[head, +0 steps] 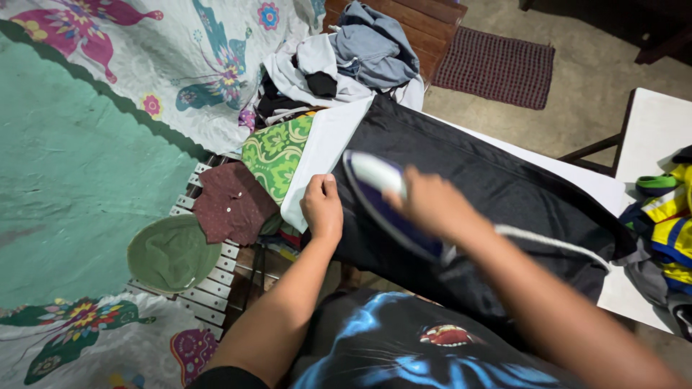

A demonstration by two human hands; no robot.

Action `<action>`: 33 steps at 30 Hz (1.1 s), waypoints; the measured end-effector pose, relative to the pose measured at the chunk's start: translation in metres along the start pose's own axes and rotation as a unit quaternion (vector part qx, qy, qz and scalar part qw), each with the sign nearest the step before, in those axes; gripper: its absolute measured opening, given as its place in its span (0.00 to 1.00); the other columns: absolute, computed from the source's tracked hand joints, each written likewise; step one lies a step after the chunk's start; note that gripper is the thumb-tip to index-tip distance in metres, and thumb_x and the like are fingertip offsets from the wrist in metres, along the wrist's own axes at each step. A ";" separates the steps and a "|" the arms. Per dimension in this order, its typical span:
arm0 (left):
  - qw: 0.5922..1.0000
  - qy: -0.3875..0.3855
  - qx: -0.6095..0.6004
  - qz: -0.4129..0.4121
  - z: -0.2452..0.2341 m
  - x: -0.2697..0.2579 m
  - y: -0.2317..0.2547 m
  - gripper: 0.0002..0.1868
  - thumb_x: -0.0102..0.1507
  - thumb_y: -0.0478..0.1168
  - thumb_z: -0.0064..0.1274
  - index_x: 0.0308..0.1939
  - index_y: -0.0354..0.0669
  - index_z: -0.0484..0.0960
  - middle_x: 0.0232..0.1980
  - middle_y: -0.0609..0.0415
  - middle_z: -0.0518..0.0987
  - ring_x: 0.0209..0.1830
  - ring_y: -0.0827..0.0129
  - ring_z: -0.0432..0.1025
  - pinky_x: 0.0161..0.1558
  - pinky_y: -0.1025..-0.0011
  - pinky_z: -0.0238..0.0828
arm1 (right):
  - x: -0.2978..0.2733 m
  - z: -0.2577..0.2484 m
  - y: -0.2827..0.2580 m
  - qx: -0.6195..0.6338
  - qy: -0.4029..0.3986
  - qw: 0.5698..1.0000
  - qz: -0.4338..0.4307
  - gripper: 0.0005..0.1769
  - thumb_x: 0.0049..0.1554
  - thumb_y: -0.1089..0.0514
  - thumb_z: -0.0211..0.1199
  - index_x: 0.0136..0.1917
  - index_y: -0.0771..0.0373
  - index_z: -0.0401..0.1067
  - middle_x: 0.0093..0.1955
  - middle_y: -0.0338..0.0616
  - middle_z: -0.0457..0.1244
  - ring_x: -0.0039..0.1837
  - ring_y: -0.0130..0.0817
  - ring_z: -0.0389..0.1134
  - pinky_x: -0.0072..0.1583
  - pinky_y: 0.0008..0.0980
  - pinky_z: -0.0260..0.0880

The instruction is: The person irons a black t-shirt on a white ironing board. They smooth the fabric with one hand while moving the iron with the other, then flip the shirt to iron the other side.

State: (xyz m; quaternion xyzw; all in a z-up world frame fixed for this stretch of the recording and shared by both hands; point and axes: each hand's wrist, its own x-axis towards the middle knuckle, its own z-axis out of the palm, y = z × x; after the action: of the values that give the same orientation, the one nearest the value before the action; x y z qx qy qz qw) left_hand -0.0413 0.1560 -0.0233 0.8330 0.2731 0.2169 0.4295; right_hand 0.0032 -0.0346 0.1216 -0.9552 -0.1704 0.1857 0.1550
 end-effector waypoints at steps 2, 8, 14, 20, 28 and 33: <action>1.000 0.005 0.006 0.008 0.001 0.001 -0.001 0.12 0.68 0.44 0.50 0.39 0.39 0.79 0.38 0.40 0.82 0.39 0.41 0.75 0.43 0.51 0.69 | -0.037 0.009 0.002 -0.010 -0.034 0.999 0.005 0.32 0.59 0.35 0.57 0.59 0.65 0.67 0.41 0.64 0.70 0.45 0.64 0.73 0.49 0.55 0.74; 1.000 -0.008 0.011 0.007 0.001 0.001 -0.003 0.12 0.69 0.44 0.48 0.40 0.38 0.79 0.38 0.40 0.82 0.40 0.41 0.74 0.45 0.51 0.68 | -0.056 0.005 -0.003 0.012 -0.080 0.996 0.048 0.31 0.60 0.34 0.54 0.59 0.64 0.67 0.41 0.64 0.70 0.46 0.63 0.74 0.51 0.54 0.74; 1.000 -0.004 0.007 -0.002 0.001 0.002 -0.004 0.11 0.68 0.43 0.48 0.40 0.39 0.79 0.39 0.40 0.82 0.39 0.42 0.75 0.43 0.51 0.70 | 0.011 0.002 -0.026 0.041 0.028 0.999 -0.010 0.31 0.60 0.36 0.57 0.55 0.68 0.69 0.43 0.66 0.69 0.48 0.65 0.72 0.52 0.55 0.72; 1.000 -0.006 0.021 0.013 -0.005 0.003 0.005 0.09 0.70 0.42 0.48 0.42 0.42 0.80 0.44 0.42 0.83 0.46 0.44 0.76 0.49 0.51 0.71 | -0.024 0.006 -0.006 0.029 -0.013 0.999 0.019 0.31 0.60 0.35 0.55 0.57 0.67 0.67 0.43 0.65 0.69 0.47 0.64 0.72 0.50 0.56 0.73; 0.918 -0.147 0.123 0.347 0.001 -0.032 0.060 0.20 0.64 0.38 0.52 0.60 0.41 0.74 0.66 0.46 0.69 0.73 0.51 0.60 0.75 0.41 0.46 | -0.108 0.002 0.053 0.024 -0.036 0.980 0.196 0.31 0.59 0.34 0.56 0.55 0.64 0.67 0.41 0.66 0.70 0.48 0.63 0.73 0.52 0.55 0.74; 0.886 -0.239 0.131 0.376 0.038 -0.051 0.074 0.27 0.68 0.44 0.49 0.70 0.39 0.69 0.78 0.40 0.61 0.81 0.49 0.50 0.78 0.42 0.37 | -0.054 -0.026 0.067 0.046 0.055 0.976 0.207 0.30 0.60 0.35 0.58 0.53 0.66 0.68 0.41 0.67 0.69 0.47 0.67 0.72 0.50 0.58 0.72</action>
State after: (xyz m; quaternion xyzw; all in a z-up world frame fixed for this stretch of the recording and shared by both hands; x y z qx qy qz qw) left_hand -0.0371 0.0645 0.0114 0.9487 -0.1452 0.1186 0.2548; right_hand -0.0154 -0.1210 0.1370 -0.9704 0.0481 0.1682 0.1662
